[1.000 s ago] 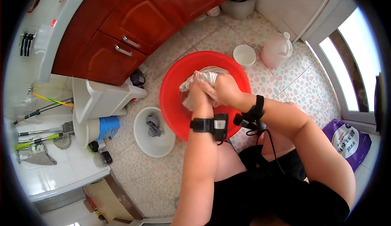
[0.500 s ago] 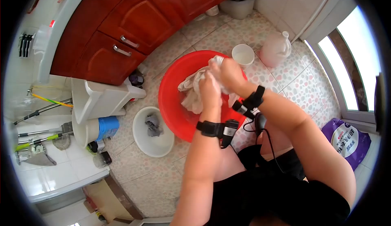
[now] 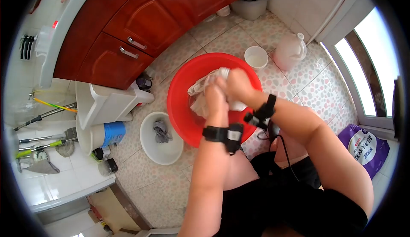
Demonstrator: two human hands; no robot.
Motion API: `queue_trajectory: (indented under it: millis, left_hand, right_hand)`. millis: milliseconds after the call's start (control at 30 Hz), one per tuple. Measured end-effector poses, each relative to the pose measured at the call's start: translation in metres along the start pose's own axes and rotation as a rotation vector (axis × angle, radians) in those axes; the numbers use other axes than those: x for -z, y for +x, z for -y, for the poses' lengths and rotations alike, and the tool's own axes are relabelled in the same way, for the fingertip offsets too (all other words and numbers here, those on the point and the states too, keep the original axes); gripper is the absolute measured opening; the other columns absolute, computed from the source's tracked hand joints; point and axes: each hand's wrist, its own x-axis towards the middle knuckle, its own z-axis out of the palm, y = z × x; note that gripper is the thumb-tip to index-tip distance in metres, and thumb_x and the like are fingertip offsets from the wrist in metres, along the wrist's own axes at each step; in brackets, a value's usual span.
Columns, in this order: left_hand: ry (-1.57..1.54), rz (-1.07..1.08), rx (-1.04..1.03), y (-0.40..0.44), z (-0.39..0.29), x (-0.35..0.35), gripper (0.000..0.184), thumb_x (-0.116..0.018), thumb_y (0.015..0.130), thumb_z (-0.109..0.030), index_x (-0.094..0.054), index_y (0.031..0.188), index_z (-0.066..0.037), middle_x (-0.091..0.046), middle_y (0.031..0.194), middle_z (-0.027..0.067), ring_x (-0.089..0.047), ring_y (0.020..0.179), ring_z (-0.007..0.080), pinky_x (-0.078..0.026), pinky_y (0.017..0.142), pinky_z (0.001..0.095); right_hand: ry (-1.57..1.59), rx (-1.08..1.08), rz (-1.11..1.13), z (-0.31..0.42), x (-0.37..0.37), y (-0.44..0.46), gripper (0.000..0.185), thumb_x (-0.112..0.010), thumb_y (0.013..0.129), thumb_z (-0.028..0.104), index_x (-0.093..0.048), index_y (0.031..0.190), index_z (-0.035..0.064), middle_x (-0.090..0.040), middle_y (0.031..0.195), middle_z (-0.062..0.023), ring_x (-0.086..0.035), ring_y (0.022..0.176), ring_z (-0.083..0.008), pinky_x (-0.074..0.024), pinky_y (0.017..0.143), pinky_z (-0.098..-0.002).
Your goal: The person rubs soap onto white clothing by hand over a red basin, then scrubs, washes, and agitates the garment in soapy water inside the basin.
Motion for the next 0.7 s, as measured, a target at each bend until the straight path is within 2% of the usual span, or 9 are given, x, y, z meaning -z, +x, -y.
queue_trajectory:
  millis: [67,133,200,267,333,400,533,600,700]
  left_hand:
    - [0.306,0.026,-0.031,-0.022,-0.007,-0.016,0.043,-0.042,0.09,-0.035,-0.059,0.083,0.003,-0.059,0.079,0.0067,-0.057,0.076,0.0179,-0.046,0.065,0.0305]
    - [0.428,0.152,-0.203,-0.005,-0.001,0.0,0.032,-0.041,0.092,-0.029,-0.054,0.102,-0.002,-0.058,0.089,0.007,-0.057,0.078,0.0178,-0.048,0.068,0.0337]
    - [0.195,0.169,-0.066,0.0,-0.011,0.012,0.032,-0.041,0.091,-0.028,-0.054,0.101,-0.001,-0.058,0.089,0.0075,-0.057,0.078,0.0179,-0.047,0.067,0.0331]
    - [-0.025,0.172,0.075,-0.004,-0.016,0.013,0.032,-0.041,0.091,-0.027,-0.055,0.099,0.0,-0.058,0.089,0.0079,-0.056,0.077,0.0179,-0.047,0.067,0.0324]
    - [0.329,-0.048,-0.024,-0.009,-0.007,-0.005,0.031,-0.042,0.091,-0.026,-0.055,0.097,0.001,-0.058,0.09,0.0079,-0.056,0.079,0.0181,-0.047,0.066,0.0301]
    - [0.358,0.055,-0.075,-0.019,-0.008,-0.009,0.032,-0.043,0.091,-0.027,-0.055,0.097,0.001,-0.058,0.092,0.0076,-0.056,0.082,0.0182,-0.047,0.067,0.0296]
    - [-0.005,0.028,0.066,-0.008,-0.02,0.0,0.03,-0.044,0.091,-0.028,-0.055,0.1,-0.002,-0.058,0.094,0.0072,-0.056,0.084,0.0174,-0.047,0.068,0.0284]
    - [0.126,-0.067,0.083,-0.015,-0.019,-0.004,0.029,-0.043,0.091,-0.028,-0.054,0.101,-0.003,-0.058,0.093,0.0066,-0.056,0.084,0.0168,-0.047,0.069,0.0295]
    - [0.41,0.114,-0.168,-0.013,-0.002,-0.004,0.03,-0.041,0.092,-0.029,-0.054,0.098,-0.003,-0.057,0.091,0.0075,-0.055,0.08,0.0171,-0.047,0.071,0.0326]
  right_hand:
    - [0.197,-0.17,-0.046,-0.012,0.013,0.021,0.045,-0.05,0.082,0.038,-0.062,0.065,-0.002,-0.057,0.062,-0.0236,-0.059,0.061,-0.0385,-0.0472,0.057,-0.0452]
    - [0.176,-0.19,-0.029,-0.001,0.017,0.01,0.044,-0.05,0.082,0.037,-0.062,0.064,-0.0015,-0.057,0.061,-0.0228,-0.058,0.06,-0.0388,-0.0468,0.056,-0.0458]
    - [0.301,0.344,-0.355,0.006,-0.006,-0.006,0.044,-0.05,0.081,0.036,-0.061,0.065,-0.0031,-0.056,0.061,-0.0236,-0.058,0.06,-0.0394,-0.0462,0.057,-0.0465]
    - [0.26,0.401,-0.41,0.006,-0.012,-0.01,0.043,-0.051,0.08,0.036,-0.06,0.064,-0.0031,-0.056,0.062,-0.0246,-0.057,0.061,-0.0398,-0.0461,0.058,-0.0469]
    - [0.103,-0.12,-0.022,0.002,0.009,0.011,0.041,-0.05,0.081,0.034,-0.059,0.063,-0.0019,-0.056,0.063,-0.0252,-0.057,0.062,-0.0397,-0.0464,0.059,-0.0465]
    - [0.217,-0.111,-0.037,-0.001,0.02,0.014,0.04,-0.048,0.083,0.032,-0.059,0.063,-0.0006,-0.056,0.062,-0.0243,-0.057,0.06,-0.04,-0.0464,0.058,-0.0463]
    - [0.203,0.36,-0.306,0.009,-0.01,-0.012,0.037,-0.046,0.084,0.031,-0.06,0.067,0.0017,-0.061,0.072,-0.0217,-0.059,0.068,-0.038,-0.0458,0.061,-0.0472]
    - [-0.046,-0.002,0.056,0.006,0.003,-0.003,0.038,-0.046,0.084,0.032,-0.061,0.066,0.0018,-0.061,0.072,-0.0218,-0.059,0.068,-0.0377,-0.046,0.061,-0.0463]
    - [0.176,-0.159,0.034,0.004,0.029,0.016,0.04,-0.047,0.084,0.033,-0.061,0.065,0.0004,-0.061,0.07,-0.0214,-0.059,0.065,-0.0387,-0.0457,0.059,-0.0465]
